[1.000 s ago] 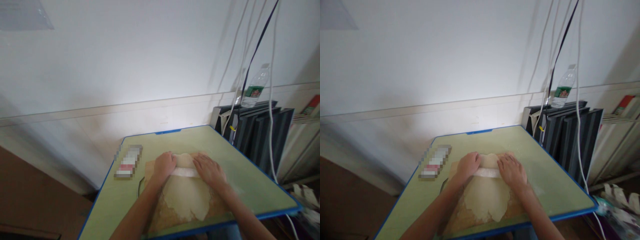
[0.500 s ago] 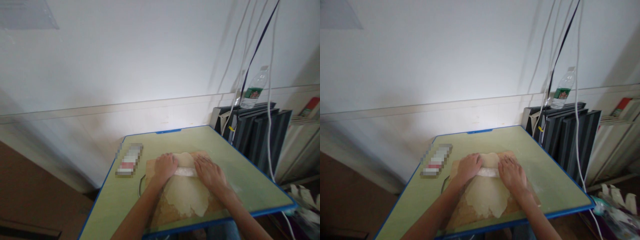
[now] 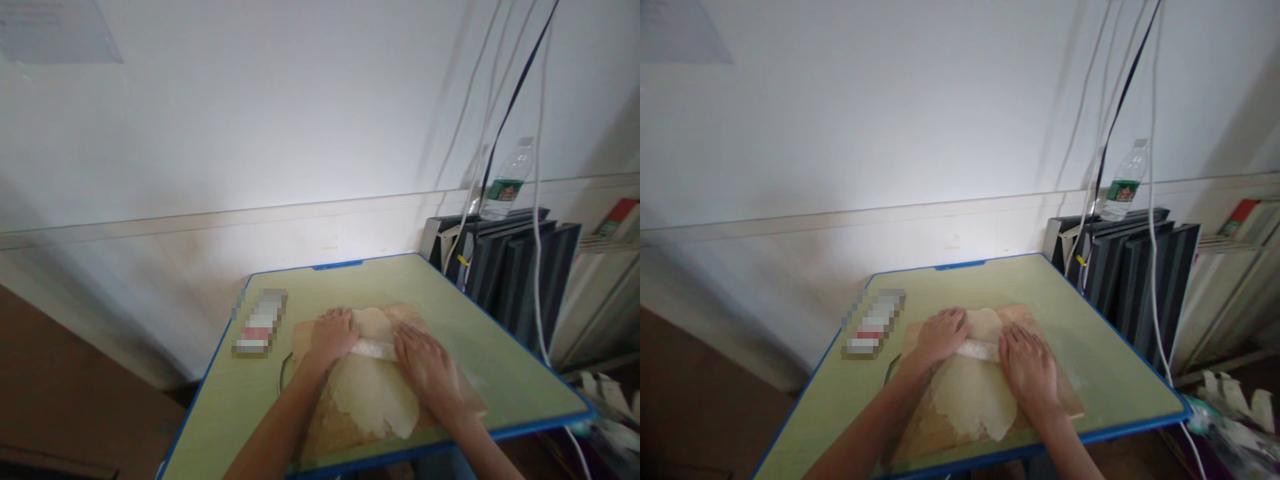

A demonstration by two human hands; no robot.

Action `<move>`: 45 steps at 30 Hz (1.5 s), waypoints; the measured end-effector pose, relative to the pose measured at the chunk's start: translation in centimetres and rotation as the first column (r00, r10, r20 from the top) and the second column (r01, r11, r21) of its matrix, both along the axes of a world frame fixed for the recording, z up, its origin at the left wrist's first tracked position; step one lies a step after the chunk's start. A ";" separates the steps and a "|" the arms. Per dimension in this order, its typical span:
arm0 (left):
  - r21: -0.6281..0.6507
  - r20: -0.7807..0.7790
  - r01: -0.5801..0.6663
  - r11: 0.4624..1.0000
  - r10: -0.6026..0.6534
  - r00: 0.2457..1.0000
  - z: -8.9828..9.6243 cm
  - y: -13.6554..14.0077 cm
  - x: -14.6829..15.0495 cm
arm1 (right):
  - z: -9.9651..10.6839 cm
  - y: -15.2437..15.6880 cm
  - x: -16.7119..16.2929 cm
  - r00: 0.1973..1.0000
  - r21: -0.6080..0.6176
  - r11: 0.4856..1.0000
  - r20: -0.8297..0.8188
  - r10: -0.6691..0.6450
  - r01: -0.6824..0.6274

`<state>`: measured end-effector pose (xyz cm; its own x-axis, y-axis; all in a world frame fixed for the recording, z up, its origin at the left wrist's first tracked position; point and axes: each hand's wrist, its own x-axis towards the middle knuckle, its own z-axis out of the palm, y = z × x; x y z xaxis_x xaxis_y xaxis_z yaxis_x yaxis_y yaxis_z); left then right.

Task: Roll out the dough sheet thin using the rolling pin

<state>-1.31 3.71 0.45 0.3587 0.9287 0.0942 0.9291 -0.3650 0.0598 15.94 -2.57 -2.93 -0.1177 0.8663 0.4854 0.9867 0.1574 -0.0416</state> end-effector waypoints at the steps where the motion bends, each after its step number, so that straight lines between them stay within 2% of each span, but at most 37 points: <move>1: 0.006 0.002 0.003 1.000 -0.003 1.000 0.0 0.0 0.0 | 0.0 -0.1 0.0 1.000 0.006 1.000 -0.001 -0.001 0.001; 12: 0.031 0.034 0.047 0.998 -0.048 0.998 -0.6 0.3 -0.5 | -0.2 -2.5 -1.3 0.998 0.060 0.997 0.042 -0.055 0.052; 16: 0.043 0.055 0.101 0.994 -0.104 0.993 -1.0 0.5 -0.6 | -0.4 -4.6 -2.6 0.989 0.175 0.981 0.109 -0.099 0.079; 21: 0.036 0.045 0.160 0.987 -0.161 0.986 -0.7 0.5 -0.6 | -0.6 -6.6 -4.4 0.973 0.315 0.949 0.219 -0.076 0.003; 25: 0.008 0.025 0.142 0.990 -0.142 0.990 -0.5 0.5 -0.3 | -1.3 -7.0 -4.9 0.949 0.405 0.910 0.311 -0.048 -0.087; 29: 0.024 0.030 0.102 0.995 -0.102 0.994 -0.6 0.3 0.1 | -2.5 -6.9 -4.0 0.910 0.427 0.892 0.412 -0.042 -0.151; 34: 0.068 0.056 0.040 0.997 -0.043 0.998 -0.6 0.0 0.6 | -3.8 -6.9 -2.5 0.845 0.359 0.904 0.535 0.003 -0.230; 41: 0.026 0.062 -0.005 1.000 0.003 0.998 0.0 0.5 1.7 | -3.7 -6.1 -2.1 0.916 0.435 0.874 0.401 0.028 -0.217; 45: 0.000 0.077 -0.027 1.000 0.027 0.997 -0.1 1.2 2.5 | -4.6 -5.7 -2.8 0.983 0.440 0.893 0.184 0.010 -0.091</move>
